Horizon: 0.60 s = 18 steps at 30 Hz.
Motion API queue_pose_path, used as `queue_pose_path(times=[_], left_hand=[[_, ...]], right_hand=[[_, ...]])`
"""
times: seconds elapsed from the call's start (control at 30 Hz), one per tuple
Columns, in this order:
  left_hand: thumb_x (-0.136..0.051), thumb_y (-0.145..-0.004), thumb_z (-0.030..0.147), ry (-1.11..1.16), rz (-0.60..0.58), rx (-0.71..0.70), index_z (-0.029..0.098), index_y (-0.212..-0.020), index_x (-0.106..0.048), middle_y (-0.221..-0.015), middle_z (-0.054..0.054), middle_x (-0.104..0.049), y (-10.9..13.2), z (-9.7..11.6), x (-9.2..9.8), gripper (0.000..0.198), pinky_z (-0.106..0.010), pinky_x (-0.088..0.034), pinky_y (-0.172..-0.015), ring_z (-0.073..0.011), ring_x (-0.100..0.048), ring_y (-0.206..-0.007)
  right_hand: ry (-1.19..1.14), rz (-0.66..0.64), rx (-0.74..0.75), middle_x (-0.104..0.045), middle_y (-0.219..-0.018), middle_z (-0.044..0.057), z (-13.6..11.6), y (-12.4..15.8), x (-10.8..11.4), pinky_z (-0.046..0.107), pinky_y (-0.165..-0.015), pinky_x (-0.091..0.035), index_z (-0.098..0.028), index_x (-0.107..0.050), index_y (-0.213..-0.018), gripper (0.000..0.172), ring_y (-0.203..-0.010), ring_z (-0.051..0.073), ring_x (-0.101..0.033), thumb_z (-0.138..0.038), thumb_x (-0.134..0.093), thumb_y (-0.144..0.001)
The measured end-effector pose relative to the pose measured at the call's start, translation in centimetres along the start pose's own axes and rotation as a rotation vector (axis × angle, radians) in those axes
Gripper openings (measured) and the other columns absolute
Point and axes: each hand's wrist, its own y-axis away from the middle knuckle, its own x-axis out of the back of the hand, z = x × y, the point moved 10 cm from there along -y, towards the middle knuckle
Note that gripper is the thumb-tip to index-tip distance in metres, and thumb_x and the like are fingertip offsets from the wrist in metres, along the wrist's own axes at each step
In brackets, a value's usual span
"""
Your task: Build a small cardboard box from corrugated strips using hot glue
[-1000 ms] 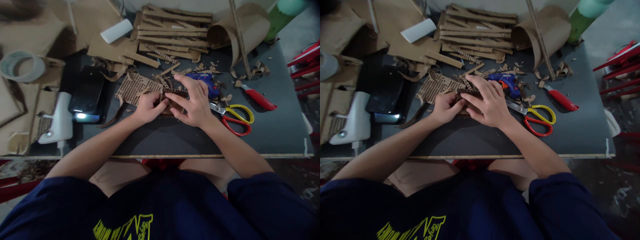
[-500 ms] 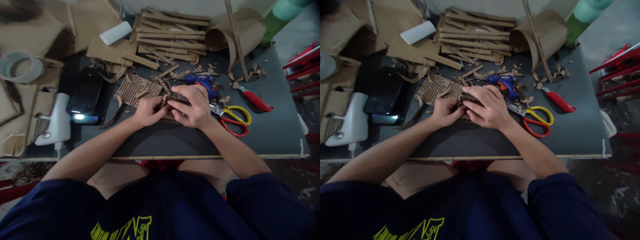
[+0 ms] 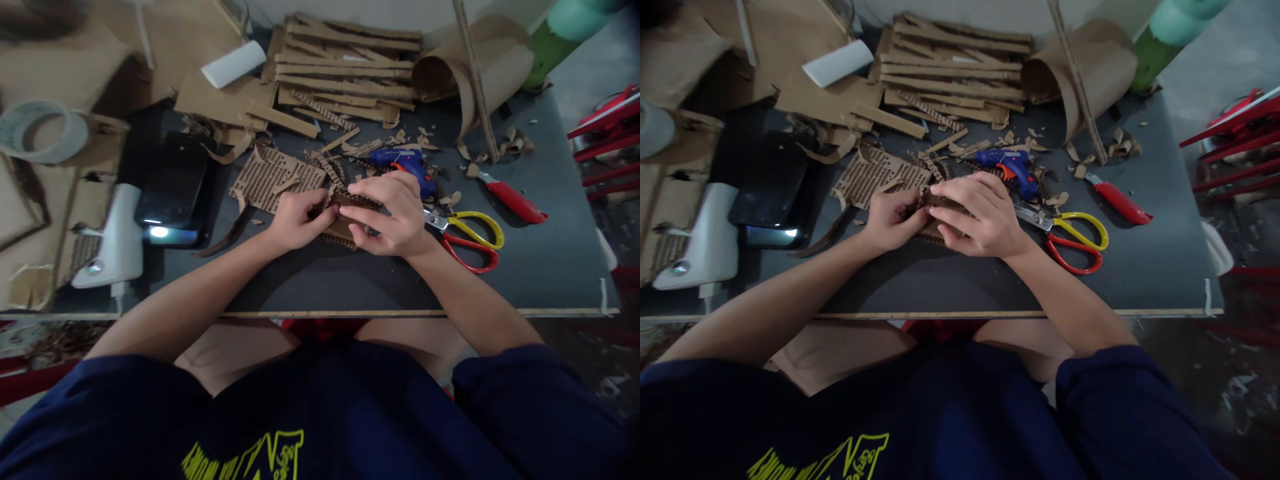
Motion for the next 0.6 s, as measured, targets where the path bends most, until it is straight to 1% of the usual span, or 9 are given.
queue_pose_path(times=[0.13,0.17,0.3,0.37,0.43,0.47,0.53,0.57,0.6], left_hand=[[-0.052,-0.089,0.036,0.007,0.027,-0.009,0.019,-0.059,-0.035,-0.048,0.008,-0.031,-0.1,0.1,0.3,0.038,-0.021,-0.021,-0.044,-0.0057,-0.028,-0.044],[-0.053,-0.089,0.036,0.003,0.029,-0.004,0.019,-0.058,-0.035,-0.048,0.008,-0.031,-0.1,0.0,0.3,0.038,-0.021,-0.022,-0.045,-0.0057,-0.028,-0.044],[-0.051,-0.090,0.039,-0.042,0.025,0.025,0.020,-0.059,-0.035,-0.047,0.007,-0.032,-0.1,-0.4,0.2,0.040,-0.021,-0.022,-0.045,-0.0064,-0.030,-0.044],[-0.050,-0.090,0.042,-0.114,0.011,0.060,0.020,-0.059,-0.036,-0.048,0.006,-0.034,0.0,-0.8,0.0,0.040,-0.022,-0.022,-0.046,-0.0074,-0.031,-0.044],[-0.050,-0.090,0.046,-0.227,-0.013,0.120,0.020,-0.062,-0.042,-0.050,0.004,-0.040,0.2,-1.6,-0.3,0.040,-0.024,-0.023,-0.048,-0.0092,-0.036,-0.046],[-0.051,-0.090,0.048,-0.279,-0.017,0.148,0.020,-0.065,-0.047,-0.053,0.002,-0.045,0.3,-2.0,-0.4,0.038,-0.024,-0.025,-0.049,-0.0106,-0.041,-0.049],[-0.054,-0.089,0.047,-0.331,0.011,0.156,0.019,-0.080,-0.059,-0.068,-0.003,-0.060,0.3,-2.3,-0.3,0.030,-0.025,-0.037,-0.057,-0.0151,-0.054,-0.064],[-0.056,-0.089,0.045,-0.334,0.042,0.134,0.019,-0.090,-0.062,-0.082,-0.005,-0.065,0.3,-2.2,-0.1,0.027,-0.027,-0.044,-0.066,-0.0182,-0.060,-0.076],[-0.059,-0.087,0.043,-0.330,0.080,0.106,0.019,-0.100,-0.062,-0.097,-0.008,-0.067,0.3,-2.1,0.2,0.027,-0.031,-0.049,-0.079,-0.0216,-0.062,-0.092]], right_hand=[[-0.030,0.077,0.027,-0.069,-0.121,0.002,-0.3,0.1,0.7,0.047,-0.095,-0.052,-0.032,-0.068,-0.112,0.026,-0.106,0.021,-0.068,-0.037,-0.052,-0.093],[-0.034,0.066,0.023,-0.069,-0.120,0.002,-0.2,0.2,0.6,0.047,-0.096,-0.051,-0.032,-0.069,-0.110,0.026,-0.106,0.022,-0.068,-0.038,-0.052,-0.092],[-0.055,-0.059,-0.033,-0.069,-0.119,0.002,0.3,0.5,-0.8,0.052,-0.099,-0.049,-0.034,-0.070,-0.108,0.027,-0.108,0.024,-0.067,-0.042,-0.050,-0.093],[-0.084,-0.069,-0.053,-0.069,-0.120,0.002,0.6,0.6,-0.8,0.053,-0.101,-0.048,-0.035,-0.070,-0.110,0.027,-0.110,0.025,-0.067,-0.042,-0.050,-0.093],[-0.104,-0.073,-0.059,-0.069,-0.120,0.002,0.7,0.7,-0.8,0.054,-0.102,-0.047,-0.037,-0.069,-0.112,0.028,-0.111,0.026,-0.066,-0.043,-0.051,-0.092],[-0.104,-0.091,-0.061,-0.069,-0.119,0.002,0.7,0.7,-0.9,0.055,-0.102,-0.047,-0.038,-0.070,-0.113,0.028,-0.111,0.026,-0.066,-0.044,-0.051,-0.092],[-0.088,-0.145,-0.062,-0.070,-0.116,0.001,0.8,0.7,-1.3,0.055,-0.101,-0.048,-0.038,-0.071,-0.111,0.030,-0.112,0.026,-0.066,-0.047,-0.050,-0.092],[-0.079,-0.161,-0.055,-0.071,-0.115,0.001,0.8,0.8,-1.4,0.055,-0.101,-0.048,-0.038,-0.071,-0.110,0.030,-0.111,0.026,-0.066,-0.048,-0.050,-0.091],[-0.073,-0.165,-0.042,-0.071,-0.115,0.001,0.7,0.8,-1.4,0.054,-0.100,-0.048,-0.038,-0.072,-0.109,0.031,-0.111,0.026,-0.066,-0.049,-0.049,-0.091]])
